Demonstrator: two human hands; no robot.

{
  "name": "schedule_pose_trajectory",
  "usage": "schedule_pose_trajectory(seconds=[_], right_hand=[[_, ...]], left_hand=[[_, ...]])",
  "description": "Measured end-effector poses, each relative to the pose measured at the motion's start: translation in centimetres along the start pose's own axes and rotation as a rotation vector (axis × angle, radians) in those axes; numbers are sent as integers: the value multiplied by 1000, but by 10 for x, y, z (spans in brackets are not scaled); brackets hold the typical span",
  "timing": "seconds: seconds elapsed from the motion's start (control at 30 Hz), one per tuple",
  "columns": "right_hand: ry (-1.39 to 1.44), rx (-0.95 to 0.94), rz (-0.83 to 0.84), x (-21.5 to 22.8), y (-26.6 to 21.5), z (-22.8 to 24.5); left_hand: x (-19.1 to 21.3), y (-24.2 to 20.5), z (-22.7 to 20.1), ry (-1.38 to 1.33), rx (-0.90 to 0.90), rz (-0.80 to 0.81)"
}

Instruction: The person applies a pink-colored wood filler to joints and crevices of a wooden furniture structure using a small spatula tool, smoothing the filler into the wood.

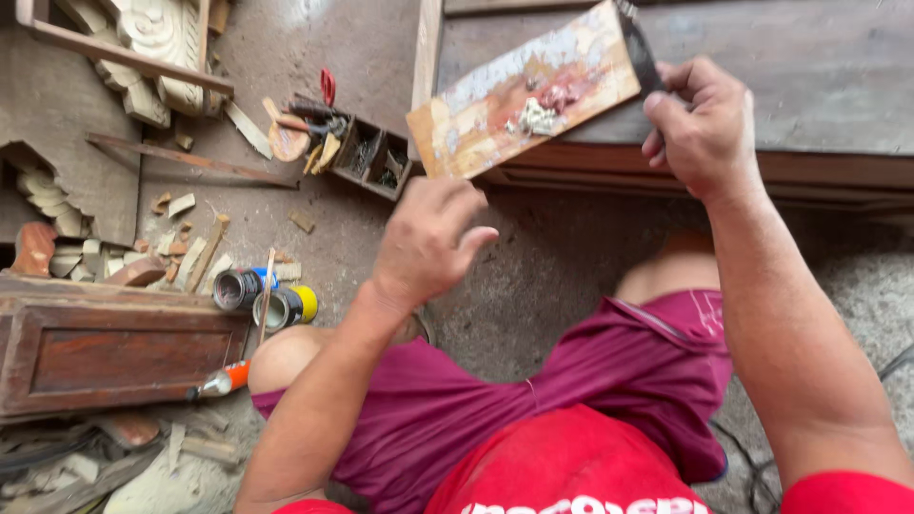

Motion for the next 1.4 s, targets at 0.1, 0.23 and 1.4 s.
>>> schedule_pose_trajectory(seconds=[0.1, 0.23, 1.4], right_hand=[[-51, -64, 44, -13, 5, 2], [-146, -36, 88, -33, 12, 14], [-838, 333, 3, -72, -97, 46]], left_hand=[[0, 25, 32, 171, -43, -48], [-13, 15, 62, 241, 46, -47], [-16, 23, 82, 224, 20, -13]])
Point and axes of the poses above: each hand's wrist, its own y-axis towards the middle knuckle, its own x-axis out of the back of the hand, z = x × y, the point moved 5 cm from there along y, towards the middle knuckle, and after that the axes turned 12 degrees about -z, right-handed, at the moved point
